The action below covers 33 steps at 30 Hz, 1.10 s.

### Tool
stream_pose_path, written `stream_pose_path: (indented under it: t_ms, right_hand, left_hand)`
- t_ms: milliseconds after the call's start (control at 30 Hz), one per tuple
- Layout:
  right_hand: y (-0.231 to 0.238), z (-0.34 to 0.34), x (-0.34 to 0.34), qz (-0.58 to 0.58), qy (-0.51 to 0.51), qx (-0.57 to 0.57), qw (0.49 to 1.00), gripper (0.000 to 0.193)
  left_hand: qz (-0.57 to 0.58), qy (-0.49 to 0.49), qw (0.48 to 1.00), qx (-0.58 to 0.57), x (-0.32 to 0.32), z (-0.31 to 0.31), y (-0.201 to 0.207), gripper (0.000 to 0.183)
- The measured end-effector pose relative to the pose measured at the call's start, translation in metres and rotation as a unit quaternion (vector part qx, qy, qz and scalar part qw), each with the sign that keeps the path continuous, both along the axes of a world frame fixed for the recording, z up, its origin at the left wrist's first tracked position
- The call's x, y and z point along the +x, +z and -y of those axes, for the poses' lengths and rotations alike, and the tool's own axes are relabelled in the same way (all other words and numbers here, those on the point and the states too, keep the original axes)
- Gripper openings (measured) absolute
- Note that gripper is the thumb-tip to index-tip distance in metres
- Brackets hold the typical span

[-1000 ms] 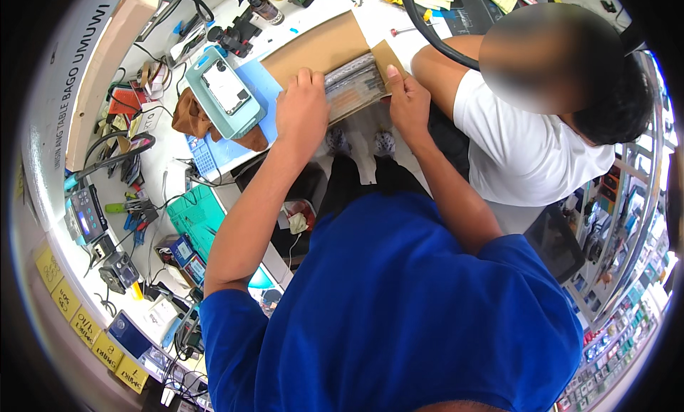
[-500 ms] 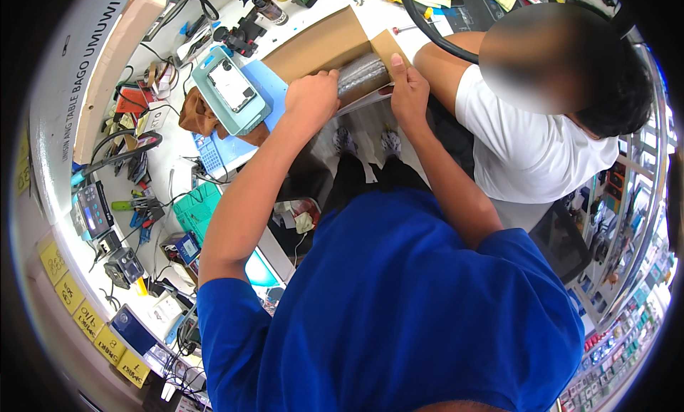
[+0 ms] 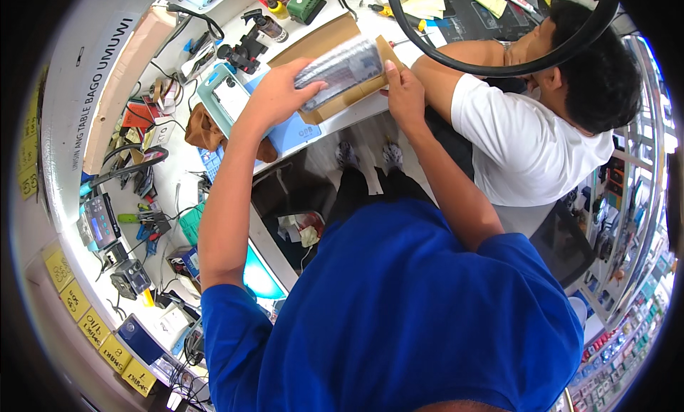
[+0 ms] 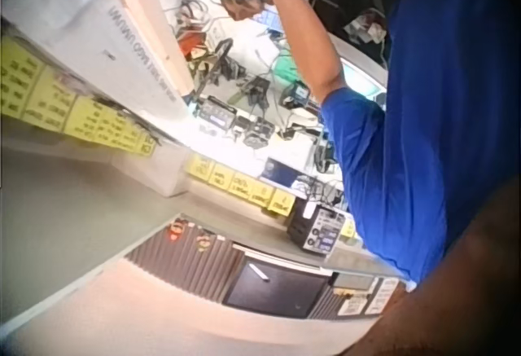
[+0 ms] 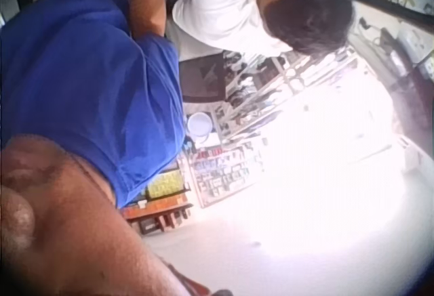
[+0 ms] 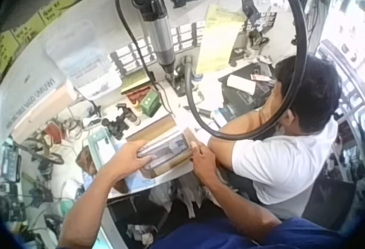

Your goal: The person unpacks bubble-wrapped electronic components from a box, then handles receipts and counts paper currency at a counter. The person places the money into a cash drawer and continues counting bills.

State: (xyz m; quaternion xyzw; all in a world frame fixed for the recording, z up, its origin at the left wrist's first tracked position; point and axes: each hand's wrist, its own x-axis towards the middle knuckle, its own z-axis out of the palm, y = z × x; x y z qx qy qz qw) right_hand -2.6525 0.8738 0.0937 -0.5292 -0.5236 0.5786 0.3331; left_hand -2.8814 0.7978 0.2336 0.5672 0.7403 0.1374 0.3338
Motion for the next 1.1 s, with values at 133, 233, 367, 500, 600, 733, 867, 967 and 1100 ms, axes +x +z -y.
stream_pose_path:
  t_ms: [133,233,367,500,600,733,867,967,1100]
  right_hand:
    - [0.016,0.015,0.009,0.075,0.026,0.116,0.990,0.059]
    - [0.061,0.039,0.030,0.076,0.080,0.224,0.968,0.064]
    - [0.102,0.040,0.029,-0.088,0.170,0.154,0.969,0.069]
    - [0.143,0.022,0.020,-0.151,0.386,-0.103,0.904,0.061]
    - [0.145,0.030,0.020,-0.170,0.375,-0.205,0.888,0.053]
    - [0.129,0.047,0.021,-0.333,0.233,-0.333,0.851,0.058]
    - [0.116,0.084,0.016,-0.393,0.139,-0.370,0.830,0.054]
    - [0.114,0.108,0.017,-0.344,0.117,-0.343,0.866,0.052]
    - [0.110,0.101,0.028,-0.133,0.204,-0.231,0.942,0.050]
  left_hand:
    - [0.137,0.100,0.985,0.029,-0.021,0.024,0.008,0.053]
    - [0.229,0.128,0.965,-0.006,-0.031,0.047,0.029,0.052]
    - [0.294,0.057,0.947,-0.118,-0.041,0.063,0.054,0.049]
    - [0.306,-0.040,0.934,-0.182,-0.036,0.064,0.059,0.047]
    - [0.459,-0.024,0.879,-0.124,-0.038,0.065,0.047,0.075]
    - [0.666,0.037,0.739,0.091,-0.010,0.096,0.007,0.119]
    - [0.653,0.196,0.701,0.211,0.082,0.106,-0.018,0.091]
    - [0.680,0.308,0.638,0.189,0.098,0.112,-0.019,0.073]
    - [0.626,0.365,0.678,0.124,0.101,0.117,-0.017,0.063]
